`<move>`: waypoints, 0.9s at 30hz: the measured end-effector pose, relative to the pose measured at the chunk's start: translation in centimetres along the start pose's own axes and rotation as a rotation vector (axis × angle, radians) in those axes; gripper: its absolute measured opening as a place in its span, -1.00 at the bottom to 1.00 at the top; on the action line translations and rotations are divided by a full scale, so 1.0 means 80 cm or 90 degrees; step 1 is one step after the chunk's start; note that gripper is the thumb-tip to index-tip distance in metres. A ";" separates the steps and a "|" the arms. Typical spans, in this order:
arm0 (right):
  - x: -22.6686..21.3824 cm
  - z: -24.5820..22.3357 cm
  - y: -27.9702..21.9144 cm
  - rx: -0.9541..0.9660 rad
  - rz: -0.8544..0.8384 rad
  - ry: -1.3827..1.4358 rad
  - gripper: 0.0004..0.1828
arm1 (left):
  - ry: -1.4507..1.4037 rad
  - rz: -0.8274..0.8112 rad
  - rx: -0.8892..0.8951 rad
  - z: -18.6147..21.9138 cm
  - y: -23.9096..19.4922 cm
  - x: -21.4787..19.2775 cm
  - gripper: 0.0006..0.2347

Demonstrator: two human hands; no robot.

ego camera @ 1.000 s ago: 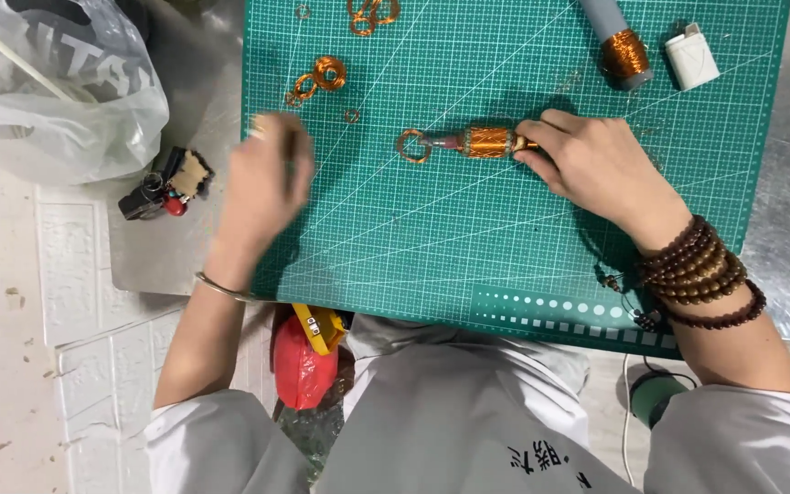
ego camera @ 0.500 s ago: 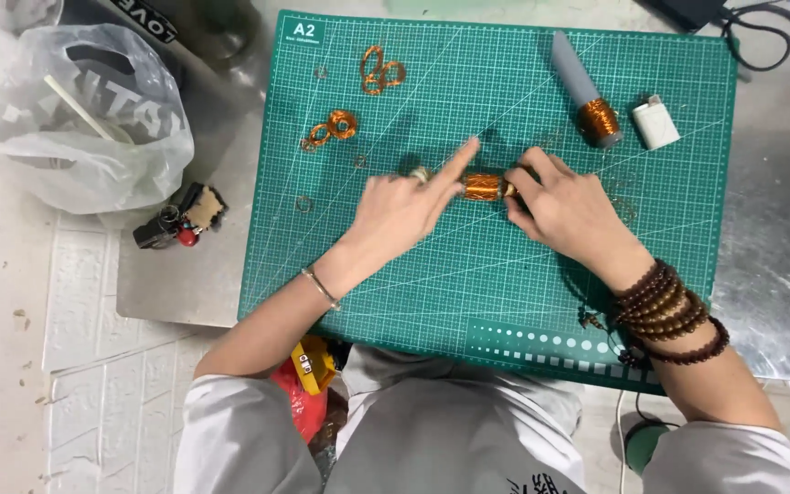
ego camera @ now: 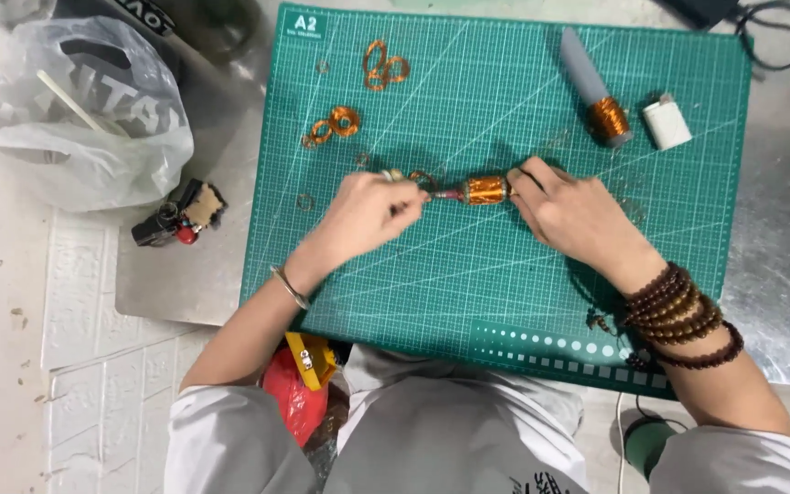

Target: Winding thin copper wire around a small metal component to assemble a part on a cutting mat.

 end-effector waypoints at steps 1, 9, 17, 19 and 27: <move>0.003 -0.003 0.000 -0.005 -0.015 0.009 -0.83 | -0.043 0.014 -0.008 -0.006 -0.005 -0.002 -0.73; 0.000 -0.003 -0.003 -0.029 0.024 -0.020 -0.86 | -0.016 0.058 -0.026 0.002 -0.011 -0.019 -0.69; 0.005 0.000 -0.008 -0.046 0.060 -0.030 -0.83 | -0.025 0.113 -0.041 0.013 -0.004 -0.074 -0.82; 0.002 -0.002 -0.006 -0.039 0.054 -0.028 -0.82 | -0.116 0.110 -0.023 0.017 -0.008 -0.082 -0.77; 0.006 -0.001 -0.010 -0.035 0.060 -0.038 -0.82 | -0.119 0.027 -0.039 -0.005 -0.049 -0.094 -0.69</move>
Point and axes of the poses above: each hand's wrist, its own y-axis towards the middle knuckle, its own x-axis out of the palm, z = x × y, the point moved 7 cm from there along y, towards the middle knuckle, and after that the axes turned 15 degrees about y, right-handed, at the moved point
